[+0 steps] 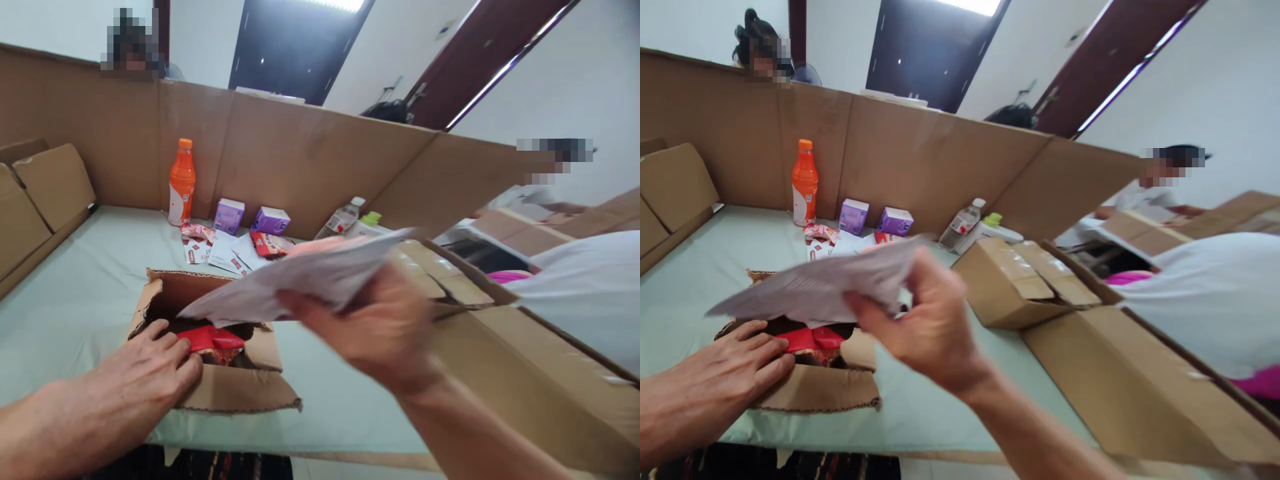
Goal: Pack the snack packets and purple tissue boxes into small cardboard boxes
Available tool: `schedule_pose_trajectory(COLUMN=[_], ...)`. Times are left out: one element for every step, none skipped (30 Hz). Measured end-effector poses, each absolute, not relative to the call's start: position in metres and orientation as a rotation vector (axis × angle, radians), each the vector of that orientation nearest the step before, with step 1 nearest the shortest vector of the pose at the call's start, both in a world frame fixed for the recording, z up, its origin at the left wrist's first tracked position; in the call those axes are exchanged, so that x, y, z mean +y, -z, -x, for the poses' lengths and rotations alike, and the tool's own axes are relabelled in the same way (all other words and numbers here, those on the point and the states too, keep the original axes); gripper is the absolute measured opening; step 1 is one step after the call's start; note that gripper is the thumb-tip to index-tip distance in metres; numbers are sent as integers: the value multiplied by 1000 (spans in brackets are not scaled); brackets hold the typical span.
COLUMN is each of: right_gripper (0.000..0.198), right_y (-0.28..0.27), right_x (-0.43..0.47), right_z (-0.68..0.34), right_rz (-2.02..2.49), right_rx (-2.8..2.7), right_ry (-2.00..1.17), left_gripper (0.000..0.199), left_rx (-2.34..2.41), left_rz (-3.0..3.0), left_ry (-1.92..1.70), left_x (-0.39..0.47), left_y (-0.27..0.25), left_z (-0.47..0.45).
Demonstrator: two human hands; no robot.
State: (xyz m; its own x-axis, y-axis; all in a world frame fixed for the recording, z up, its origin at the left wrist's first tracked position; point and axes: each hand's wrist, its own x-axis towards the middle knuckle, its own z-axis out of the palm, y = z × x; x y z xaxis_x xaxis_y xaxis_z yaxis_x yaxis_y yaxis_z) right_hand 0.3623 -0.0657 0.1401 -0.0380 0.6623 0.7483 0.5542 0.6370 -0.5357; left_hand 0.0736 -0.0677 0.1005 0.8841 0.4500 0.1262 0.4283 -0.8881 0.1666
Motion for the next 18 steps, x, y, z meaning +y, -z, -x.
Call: schedule_pose_trajectory(right_gripper=[14, 7, 6, 9, 11, 12, 12, 12, 13, 13, 15, 18, 21, 25, 28, 29, 27, 23], right_y=[-131, -123, -116, -111, -109, -109, -110, -113, -116, -118, -120, -120, -119, -118, -116, -115, -114, -113], right_x=[-62, -58, -54, -50, -47, -45, -44, -43, -42, -41, -39, -37, -34, -31, -29, -28, -27, -27], right_z=[-350, -341, -335, -330, -326, -322, -318, -313, -308, -302, -297, -292, -288, -286, -287, -290, -296, -306], right_rz=[964, 939, 958, 1027, 1129, 1250, 1367, 1462, 1523, 1556, 1575, 1585, 1582, 1558, 1503, 1413, 1304, 1205], right_rx=[-1829, -1956, -2079, -2200, -2318, -2432, -2541, -2632, -2697, -2739, -2767, -2795, -2828, -2867, -2902, -2913, -2876, -2779], right_ry=[-95, -48, 16, 81, 126, 142, 130, 107, 87, 72, 48, -3, -87, -200, -329, -454, -551, -605], left_gripper=[56, 55, 53, 51, 50, 48, 46, 45, 45, 44, 44, 44, 45, 48, 51, 56, 63, 70], left_rx=[692, 698, 701, 727, 753, 771, 784, 793, 804, 818, 837, 861, 887, 911, 917, 907, 882, 854], left_rz=[-2925, -2934, -2940, -2931, -2919, -2907, -2893, -2880, -2870, -2861, -2847, -2828, -2803, -2775, -2756, -2753, -2769, -2798], left_ry=[-238, -206, -155, -115, -80, -50, -40, -42, -59, -86, -130, -196, -261, -308, -341, -351, -344, -329], left_x=[-67, -67, -67, -67, -67, -68, -69, -70, -70, -71, -71, -70, -69, -68, -67, -65, -64, -63], left_y=[-95, -91, -87, -85, -83, -83, -83, -83, -84, -86, -88, -91, -94, -96, -97, -97, -94, -89], left_z=[-75, -76, -78, -79, -79, -80, -80, -80, -80, -80, -80, -81, -81, -81, -81, -79, -76, -72])
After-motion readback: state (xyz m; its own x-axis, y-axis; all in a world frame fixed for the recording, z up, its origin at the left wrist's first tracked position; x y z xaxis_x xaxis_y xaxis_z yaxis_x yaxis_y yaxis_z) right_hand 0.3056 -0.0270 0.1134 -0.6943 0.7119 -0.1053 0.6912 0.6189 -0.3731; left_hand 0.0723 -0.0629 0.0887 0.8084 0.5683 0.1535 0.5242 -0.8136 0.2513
